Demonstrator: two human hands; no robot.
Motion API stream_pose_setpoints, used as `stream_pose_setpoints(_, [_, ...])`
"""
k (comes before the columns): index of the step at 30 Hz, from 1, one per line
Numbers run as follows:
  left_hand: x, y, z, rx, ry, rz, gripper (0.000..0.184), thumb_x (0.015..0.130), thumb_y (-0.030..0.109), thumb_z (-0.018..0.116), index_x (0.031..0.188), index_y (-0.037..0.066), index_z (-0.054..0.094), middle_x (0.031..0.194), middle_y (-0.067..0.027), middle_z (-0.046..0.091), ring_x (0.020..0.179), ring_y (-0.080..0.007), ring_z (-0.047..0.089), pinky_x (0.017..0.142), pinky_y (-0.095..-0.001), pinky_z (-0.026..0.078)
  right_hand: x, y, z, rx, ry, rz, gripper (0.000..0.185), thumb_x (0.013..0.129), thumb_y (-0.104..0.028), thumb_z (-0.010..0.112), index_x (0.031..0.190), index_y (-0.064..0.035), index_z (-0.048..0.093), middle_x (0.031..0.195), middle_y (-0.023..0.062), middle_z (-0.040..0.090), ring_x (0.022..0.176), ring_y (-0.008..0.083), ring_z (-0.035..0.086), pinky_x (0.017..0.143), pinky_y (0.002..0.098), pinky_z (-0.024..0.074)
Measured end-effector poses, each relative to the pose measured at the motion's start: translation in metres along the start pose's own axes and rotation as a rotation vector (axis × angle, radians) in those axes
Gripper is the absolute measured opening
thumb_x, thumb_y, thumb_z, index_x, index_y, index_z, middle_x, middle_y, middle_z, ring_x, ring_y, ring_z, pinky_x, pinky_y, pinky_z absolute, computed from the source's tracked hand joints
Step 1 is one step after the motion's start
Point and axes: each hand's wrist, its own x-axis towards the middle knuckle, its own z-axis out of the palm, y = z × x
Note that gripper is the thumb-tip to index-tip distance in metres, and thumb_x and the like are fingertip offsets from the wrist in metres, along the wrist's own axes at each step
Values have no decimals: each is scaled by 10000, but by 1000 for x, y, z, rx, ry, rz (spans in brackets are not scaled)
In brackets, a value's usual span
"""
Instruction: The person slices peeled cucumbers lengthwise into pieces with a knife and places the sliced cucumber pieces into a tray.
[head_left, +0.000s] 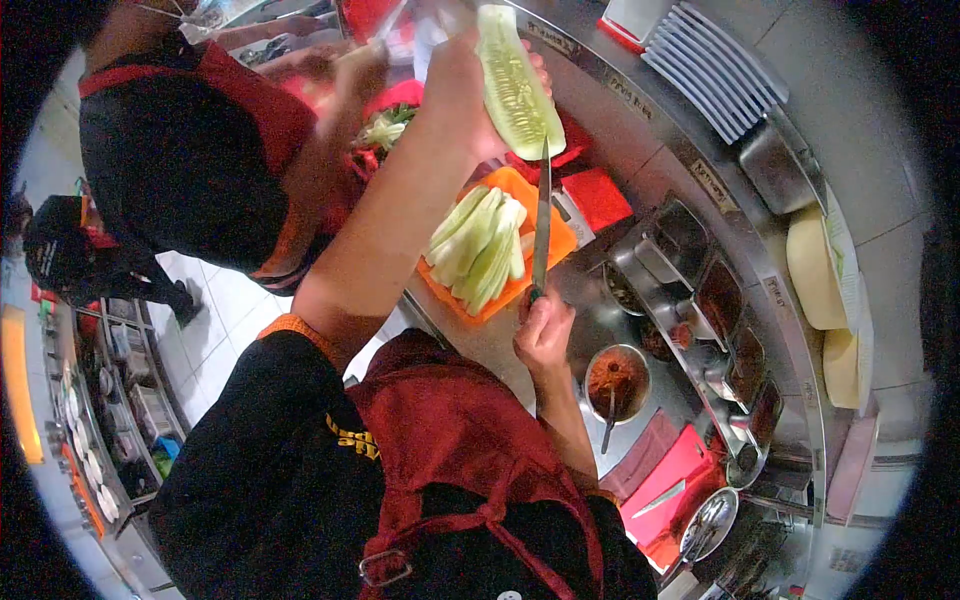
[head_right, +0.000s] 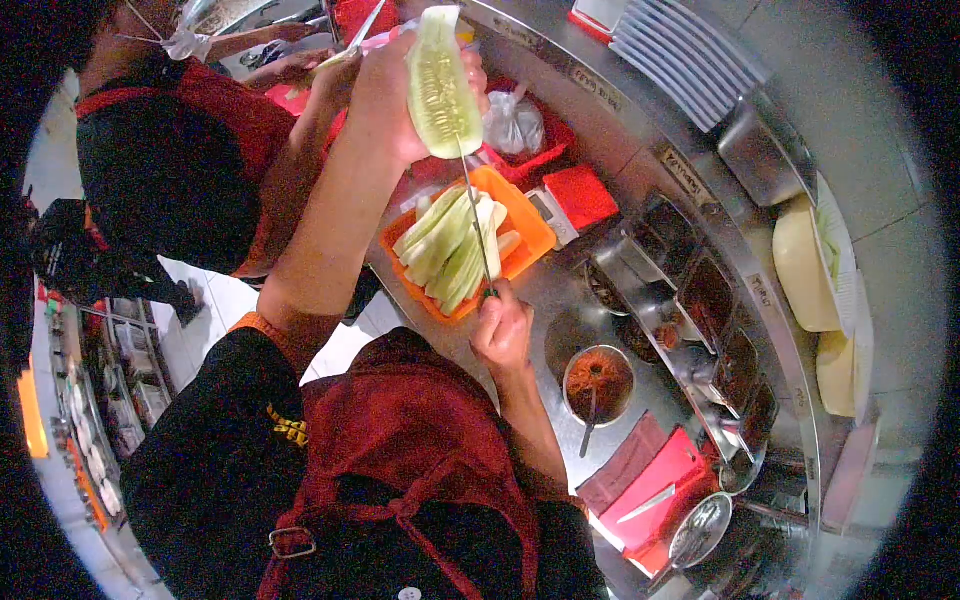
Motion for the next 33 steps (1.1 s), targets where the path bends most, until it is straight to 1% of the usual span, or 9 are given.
stream_pose_setpoints(4, [2,1,-3,50,-56,-21,409,898,428,438,951,32,523,794,-109,532,714,-250,544,655,-407,483,-1,2,-1,-14,-6,-39,375,973,-339,375,846,-19,523,554,115,478,501,337,574,499,400,440])
stream_pose_setpoints(8, [-2,-3,9,30,-24,-31,423,912,448,427,966,37,513,797,-106,530,711,-247,539,653,-403,480,-2,5,1,-6,1,-19,371,972,-331,372,844,-18,522,558,121,478,501,343,569,500,406,438])
stream_pose_setpoints(10, [-7,-9,21,20,128,21,415,923,450,421,970,46,506,798,-103,526,702,-240,536,650,-387,479,-2,6,2,-22,3,-26,370,972,-328,370,841,-17,521,559,124,478,500,346,565,499,407,436])
stream_pose_setpoints(14, [-13,-12,26,20,122,8,414,932,452,415,975,50,504,797,-100,524,692,-232,533,648,-369,478,2,6,3,-5,4,-11,356,967,-312,372,839,-18,525,556,130,474,499,354,554,494,414,424])
stream_pose_setpoints(16, [-15,-15,32,66,209,11,409,937,446,412,992,51,502,797,-104,529,686,-230,532,647,-360,479,3,7,3,-7,15,-11,351,965,-308,373,839,-19,526,555,132,472,497,357,550,489,417,416])
stream_pose_setpoints(20, [-20,-21,37,89,203,10,426,950,452,399,1013,43,501,802,-111,540,685,-230,531,649,-359,476,6,13,5,-86,24,-35,325,960,-283,378,856,-13,526,574,148,496,525,371,553,510,446,413])
stream_pose_setpoints(23, [-28,-28,43,138,298,11,445,961,458,386,1023,34,504,806,-120,548,688,-230,533,652,-353,476,13,3,5,-91,40,-30,313,959,-269,376,870,-11,527,591,162,514,553,384,561,533,465,421])
stream_pose_setpoints(31, [-40,-39,46,177,302,181,468,970,492,376,1041,52,523,825,-112,568,716,-230,553,658,-342,488,37,-18,2,-87,16,-46,315,961,-260,373,902,1,540,614,191,526,602,408,590,574,482,447])
stream_pose_setpoints(33, [-44,-44,44,174,300,174,471,975,497,367,1037,58,529,823,-108,570,719,-229,558,662,-346,492,45,-18,3,-92,11,-55,327,960,-258,369,936,15,547,654,218,548,639,435,598,598,485,460])
